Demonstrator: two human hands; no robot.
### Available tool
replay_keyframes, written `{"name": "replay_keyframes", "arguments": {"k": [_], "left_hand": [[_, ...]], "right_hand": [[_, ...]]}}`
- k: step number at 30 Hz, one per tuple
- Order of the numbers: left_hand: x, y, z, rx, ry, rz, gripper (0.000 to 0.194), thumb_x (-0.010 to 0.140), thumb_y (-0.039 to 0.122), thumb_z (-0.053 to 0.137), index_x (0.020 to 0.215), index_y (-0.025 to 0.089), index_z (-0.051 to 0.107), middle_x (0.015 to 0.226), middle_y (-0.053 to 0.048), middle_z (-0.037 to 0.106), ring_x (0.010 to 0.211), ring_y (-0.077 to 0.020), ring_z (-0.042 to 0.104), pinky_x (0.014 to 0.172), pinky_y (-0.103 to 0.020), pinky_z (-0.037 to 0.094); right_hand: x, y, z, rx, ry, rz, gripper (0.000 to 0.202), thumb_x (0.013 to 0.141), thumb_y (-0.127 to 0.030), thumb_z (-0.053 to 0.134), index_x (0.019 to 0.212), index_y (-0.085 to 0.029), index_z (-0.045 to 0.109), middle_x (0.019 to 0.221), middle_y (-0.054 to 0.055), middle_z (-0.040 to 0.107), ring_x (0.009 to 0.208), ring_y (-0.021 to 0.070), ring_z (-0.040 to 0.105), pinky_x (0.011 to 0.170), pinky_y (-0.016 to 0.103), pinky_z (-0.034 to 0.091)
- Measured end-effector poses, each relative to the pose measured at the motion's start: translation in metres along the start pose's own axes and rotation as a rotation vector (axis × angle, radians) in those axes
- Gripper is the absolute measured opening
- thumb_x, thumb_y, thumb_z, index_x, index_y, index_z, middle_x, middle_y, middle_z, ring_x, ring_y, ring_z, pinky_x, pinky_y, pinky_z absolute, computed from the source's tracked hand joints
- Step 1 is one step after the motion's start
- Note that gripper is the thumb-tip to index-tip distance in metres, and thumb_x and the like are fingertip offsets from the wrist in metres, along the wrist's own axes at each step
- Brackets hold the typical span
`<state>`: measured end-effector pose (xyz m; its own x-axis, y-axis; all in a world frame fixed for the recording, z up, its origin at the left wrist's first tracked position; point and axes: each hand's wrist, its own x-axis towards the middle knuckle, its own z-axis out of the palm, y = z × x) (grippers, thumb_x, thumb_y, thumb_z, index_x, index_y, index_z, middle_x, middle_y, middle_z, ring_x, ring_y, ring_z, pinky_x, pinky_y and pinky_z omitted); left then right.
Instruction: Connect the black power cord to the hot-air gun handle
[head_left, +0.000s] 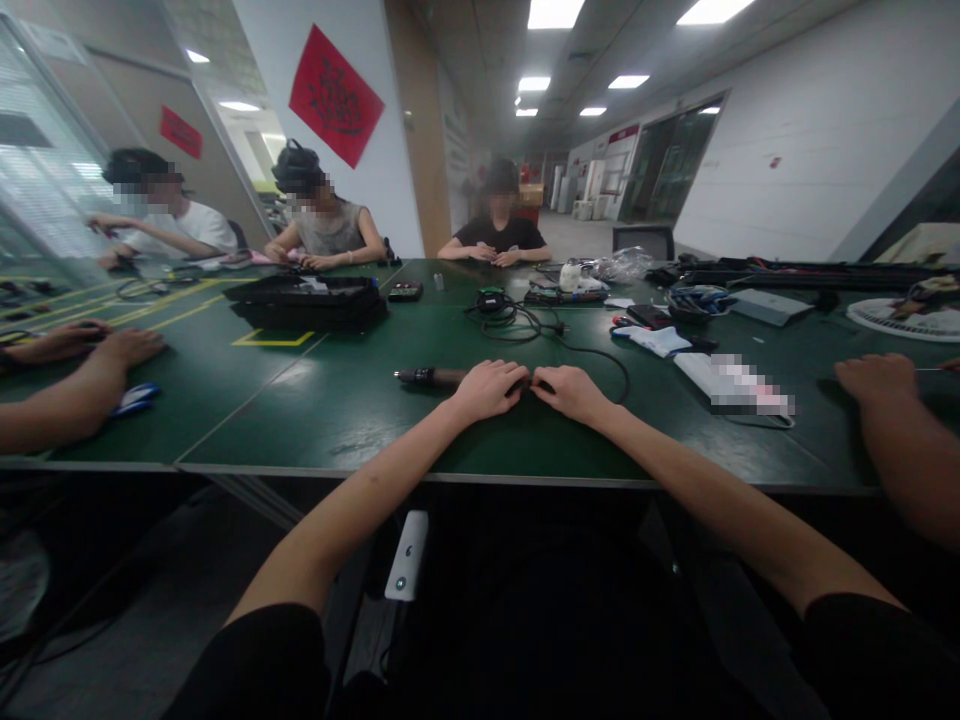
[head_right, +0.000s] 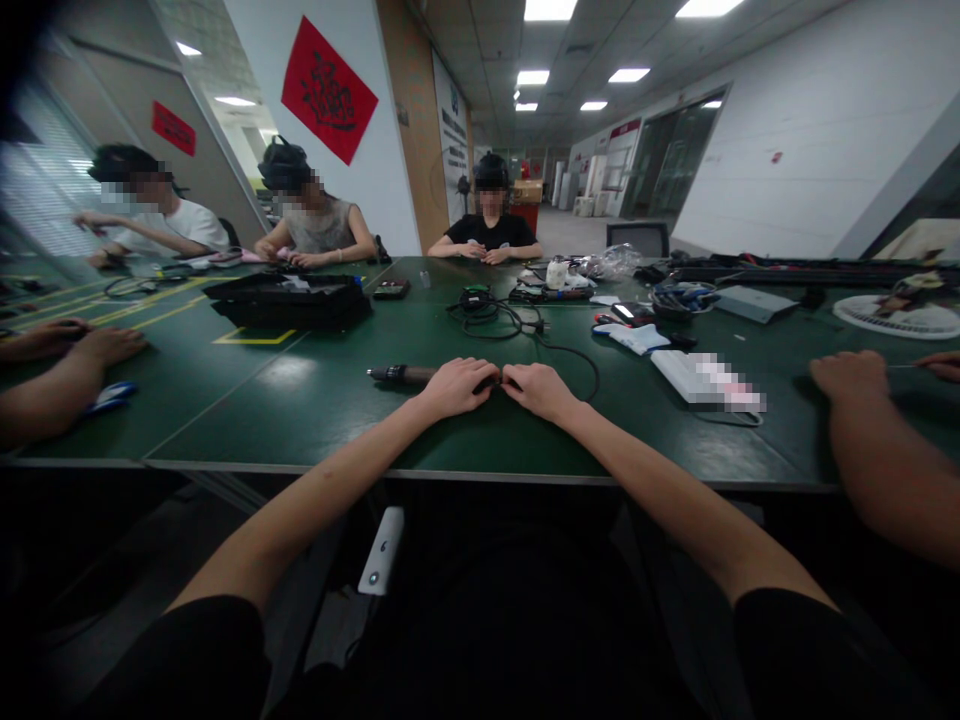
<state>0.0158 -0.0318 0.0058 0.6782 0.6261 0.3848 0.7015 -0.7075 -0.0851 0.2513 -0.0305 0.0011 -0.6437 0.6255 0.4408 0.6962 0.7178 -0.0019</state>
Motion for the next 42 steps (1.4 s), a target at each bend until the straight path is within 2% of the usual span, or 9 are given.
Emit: {"name": "replay_keyframes", "arguments": {"k": [5, 10, 14, 19, 24, 29, 42], "left_hand": [[0.0005, 0.0015, -0.0013, 0.004, -0.006, -0.029, 0.024, 0.102, 0.038, 0.054, 0.121, 0.025, 0.06, 0.114, -0.006, 0.07, 0.107, -0.0247, 0.066, 0.093, -0.039, 0.046], [0.0002, 0.0014, -0.0013, 0.009, -0.004, -0.008, 0.022, 0.1, 0.033, 0.054, 0.121, 0.025, 0.059, 0.115, -0.005, 0.07, 0.109, -0.0241, 0.066, 0.094, -0.038, 0.046], [-0.0001, 0.0008, 0.0, 0.015, 0.004, -0.037, 0.022, 0.101, 0.037, 0.055, 0.119, 0.024, 0.059, 0.112, -0.006, 0.071, 0.105, -0.0248, 0.066, 0.091, -0.039, 0.046], [-0.0007, 0.0004, -0.0001, 0.02, 0.021, 0.006, 0.021, 0.1, 0.032, 0.055, 0.12, 0.026, 0.059, 0.114, -0.004, 0.071, 0.106, -0.0239, 0.065, 0.091, -0.038, 0.045], [-0.0004, 0.0002, -0.0003, 0.008, 0.015, -0.019, 0.022, 0.102, 0.038, 0.053, 0.119, 0.025, 0.06, 0.113, -0.006, 0.07, 0.105, -0.024, 0.066, 0.092, -0.038, 0.045], [-0.0006, -0.0006, 0.0011, 0.01, 0.022, 0.016, 0.023, 0.1, 0.033, 0.054, 0.121, 0.025, 0.06, 0.115, -0.005, 0.07, 0.107, -0.024, 0.065, 0.093, -0.039, 0.045], [-0.0005, 0.0015, -0.0016, 0.005, 0.001, -0.026, 0.024, 0.102, 0.038, 0.053, 0.12, 0.024, 0.061, 0.113, -0.006, 0.07, 0.107, -0.0245, 0.066, 0.093, -0.038, 0.046]], "right_hand": [[-0.0002, 0.0009, 0.0004, 0.01, -0.001, -0.007, 0.004, 0.099, -0.025, 0.061, 0.101, -0.024, 0.064, 0.096, 0.004, 0.074, 0.081, 0.0206, 0.065, 0.075, 0.03, 0.039], [0.0001, 0.0017, 0.0014, -0.009, -0.005, -0.009, 0.005, 0.101, -0.027, 0.06, 0.102, -0.024, 0.063, 0.096, 0.004, 0.074, 0.081, 0.0208, 0.065, 0.075, 0.03, 0.039], [0.0003, 0.0016, 0.0011, -0.005, -0.004, -0.004, 0.005, 0.1, -0.026, 0.06, 0.102, -0.024, 0.064, 0.097, 0.004, 0.074, 0.082, 0.021, 0.065, 0.076, 0.029, 0.04], [-0.0001, 0.0014, 0.0007, -0.005, -0.003, -0.004, 0.005, 0.101, -0.027, 0.06, 0.101, -0.024, 0.064, 0.096, 0.004, 0.074, 0.081, 0.0206, 0.065, 0.075, 0.029, 0.04], [-0.0007, 0.0014, 0.002, 0.005, 0.008, -0.008, 0.005, 0.1, -0.026, 0.061, 0.102, -0.023, 0.064, 0.096, 0.004, 0.074, 0.08, 0.0202, 0.065, 0.076, 0.029, 0.039], [-0.0002, 0.0013, 0.0011, 0.013, 0.007, -0.01, 0.005, 0.1, -0.026, 0.061, 0.101, -0.023, 0.064, 0.096, 0.004, 0.074, 0.08, 0.0202, 0.064, 0.075, 0.029, 0.039], [-0.0003, 0.0013, 0.0012, 0.011, 0.001, 0.0, 0.004, 0.099, -0.025, 0.062, 0.101, -0.024, 0.064, 0.095, 0.003, 0.074, 0.08, 0.0201, 0.065, 0.075, 0.029, 0.039]]}}
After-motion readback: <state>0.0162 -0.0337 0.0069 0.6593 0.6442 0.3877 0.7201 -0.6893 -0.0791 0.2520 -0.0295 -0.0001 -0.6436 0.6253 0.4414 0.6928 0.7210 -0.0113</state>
